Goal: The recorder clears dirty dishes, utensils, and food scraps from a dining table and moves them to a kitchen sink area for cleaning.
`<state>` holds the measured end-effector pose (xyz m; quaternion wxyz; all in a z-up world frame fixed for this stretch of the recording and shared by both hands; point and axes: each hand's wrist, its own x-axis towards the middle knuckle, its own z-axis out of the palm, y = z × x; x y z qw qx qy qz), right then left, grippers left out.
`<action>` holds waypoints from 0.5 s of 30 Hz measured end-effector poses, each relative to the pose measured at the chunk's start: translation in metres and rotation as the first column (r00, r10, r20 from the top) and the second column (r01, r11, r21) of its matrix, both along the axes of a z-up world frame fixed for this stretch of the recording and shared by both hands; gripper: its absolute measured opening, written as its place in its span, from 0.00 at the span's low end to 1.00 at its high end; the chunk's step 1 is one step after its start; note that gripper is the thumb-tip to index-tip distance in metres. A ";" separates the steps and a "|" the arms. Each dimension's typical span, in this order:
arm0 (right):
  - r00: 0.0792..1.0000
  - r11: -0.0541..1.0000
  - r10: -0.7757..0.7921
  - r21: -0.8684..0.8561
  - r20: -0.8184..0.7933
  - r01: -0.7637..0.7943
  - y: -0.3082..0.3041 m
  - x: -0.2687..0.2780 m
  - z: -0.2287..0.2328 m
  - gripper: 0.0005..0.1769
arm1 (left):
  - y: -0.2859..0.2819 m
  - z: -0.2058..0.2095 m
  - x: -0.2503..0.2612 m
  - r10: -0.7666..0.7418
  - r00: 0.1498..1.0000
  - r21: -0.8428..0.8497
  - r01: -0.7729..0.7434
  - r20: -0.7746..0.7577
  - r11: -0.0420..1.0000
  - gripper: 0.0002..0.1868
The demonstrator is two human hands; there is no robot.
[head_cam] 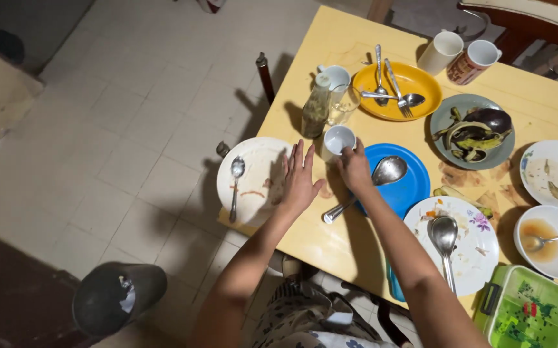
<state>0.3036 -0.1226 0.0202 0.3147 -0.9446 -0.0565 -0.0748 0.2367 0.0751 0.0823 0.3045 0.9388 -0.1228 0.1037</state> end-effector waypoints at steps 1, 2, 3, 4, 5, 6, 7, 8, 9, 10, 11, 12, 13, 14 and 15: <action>1.000 1.000 -0.010 -0.005 -0.005 0.010 0.001 0.000 -0.004 0.21 | -0.004 -0.002 0.007 -0.010 1.000 -0.005 0.010 -0.005 1.000 0.53; 0.999 0.999 -0.022 -0.039 0.043 0.024 0.002 0.000 -0.008 0.18 | -0.007 -0.004 0.013 -0.039 0.998 -0.036 0.037 -0.049 0.999 0.58; 0.995 0.997 -0.030 -0.072 0.093 0.037 0.003 0.001 -0.011 0.16 | -0.011 -0.005 0.021 -0.067 0.994 -0.066 0.061 -0.089 0.996 0.62; 0.995 0.996 -0.038 -0.077 0.092 0.045 0.002 -0.003 0.000 0.16 | -0.017 -0.015 0.027 -0.075 0.993 -0.071 0.069 -0.090 0.995 0.62; 0.999 0.998 -0.002 -0.061 0.037 0.004 0.002 -0.006 0.010 0.17 | -0.022 -0.026 0.032 -0.098 0.988 -0.153 0.080 -0.118 0.985 0.66; 0.999 0.998 0.035 -0.042 -0.018 -0.036 0.002 -0.010 0.021 0.17 | -0.027 -0.036 0.036 -0.123 0.982 -0.234 0.087 -0.145 0.968 0.69; 0.999 0.998 0.033 -0.044 -0.019 -0.034 -0.001 -0.003 0.040 0.17 | -0.032 -0.038 0.041 -0.126 0.981 -0.236 0.089 -0.145 0.968 0.69; 0.983 0.998 -0.052 -0.042 -0.177 0.045 -0.005 0.004 0.060 0.24 | -0.037 -0.039 0.044 -0.111 0.981 -0.258 0.068 -0.157 0.964 0.70; 0.935 0.992 -0.128 -0.051 -0.332 0.118 -0.007 0.010 0.079 0.32 | -0.041 -0.041 0.047 -0.093 0.981 -0.277 0.043 -0.171 0.960 0.70; 0.934 0.992 -0.127 -0.052 -0.334 0.116 -0.011 0.025 0.080 0.32 | -0.045 -0.036 0.047 -0.092 0.981 -0.277 0.041 -0.172 0.960 0.70; 0.993 0.997 -0.079 -0.022 -0.090 0.077 -0.016 0.040 0.081 0.43 | -0.049 -0.031 0.047 -0.062 0.980 -0.234 0.016 -0.187 0.972 0.68; 0.987 1.000 -0.027 -0.005 0.160 0.028 -0.020 0.055 0.082 0.54 | -0.053 -0.026 0.048 -0.031 0.979 -0.190 -0.008 -0.201 0.982 0.67; 0.987 1.000 -0.027 -0.002 0.160 0.027 -0.018 0.072 0.081 0.54 | -0.055 -0.027 0.049 -0.029 0.979 -0.187 -0.009 -0.200 0.982 0.67; 0.976 0.999 0.022 0.033 0.216 -0.030 -0.016 0.089 0.080 0.61 | -0.059 -0.027 0.050 -0.007 0.985 -0.204 -0.028 -0.171 0.979 0.61; 0.960 0.994 0.067 0.064 0.271 -0.087 -0.015 0.104 0.079 0.67 | -0.062 -0.028 0.049 0.014 0.989 -0.222 -0.046 -0.144 0.974 0.56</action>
